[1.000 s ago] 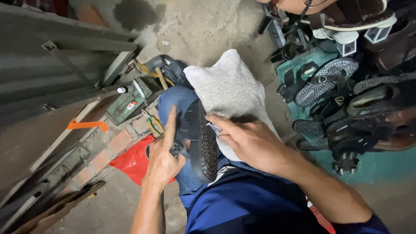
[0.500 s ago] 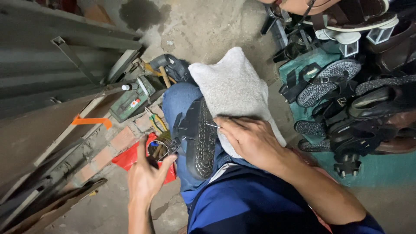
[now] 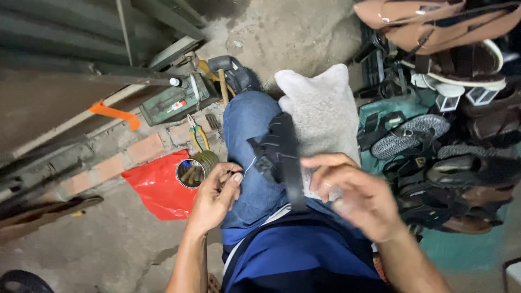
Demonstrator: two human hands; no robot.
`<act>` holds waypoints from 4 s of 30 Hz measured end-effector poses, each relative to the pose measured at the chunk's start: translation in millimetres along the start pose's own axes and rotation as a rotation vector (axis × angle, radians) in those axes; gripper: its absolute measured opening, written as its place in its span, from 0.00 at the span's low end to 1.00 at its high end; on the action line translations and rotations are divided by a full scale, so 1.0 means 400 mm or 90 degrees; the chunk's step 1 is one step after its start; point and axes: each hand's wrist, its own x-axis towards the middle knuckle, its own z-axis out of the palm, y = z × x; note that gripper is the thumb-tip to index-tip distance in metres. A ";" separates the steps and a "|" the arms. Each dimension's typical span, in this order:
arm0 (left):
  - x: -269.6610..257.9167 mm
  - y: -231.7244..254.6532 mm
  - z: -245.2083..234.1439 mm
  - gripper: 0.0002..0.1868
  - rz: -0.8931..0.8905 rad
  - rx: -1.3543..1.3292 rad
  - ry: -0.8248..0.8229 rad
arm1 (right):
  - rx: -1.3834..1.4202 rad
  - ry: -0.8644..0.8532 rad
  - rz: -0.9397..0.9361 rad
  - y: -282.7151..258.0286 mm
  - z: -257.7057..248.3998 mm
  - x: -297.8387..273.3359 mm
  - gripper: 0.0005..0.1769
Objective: The person sits on the floor and sews a black sandal using a needle and white thread. They repeatedly push the needle through the sandal's strap and pull the thread tight to secure the stitching. The person works on the sandal while it rests on their lap, surrounded by other footwear.
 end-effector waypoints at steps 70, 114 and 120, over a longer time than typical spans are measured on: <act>-0.056 0.030 0.008 0.17 0.068 0.082 0.010 | -0.467 0.516 0.224 0.148 -0.195 -0.142 0.20; -0.018 0.170 0.238 0.17 0.466 0.637 0.182 | -0.278 0.343 0.119 0.126 -0.077 -0.044 0.25; -0.012 0.175 0.231 0.19 0.419 0.644 0.128 | -0.307 0.334 0.108 0.131 -0.081 -0.047 0.25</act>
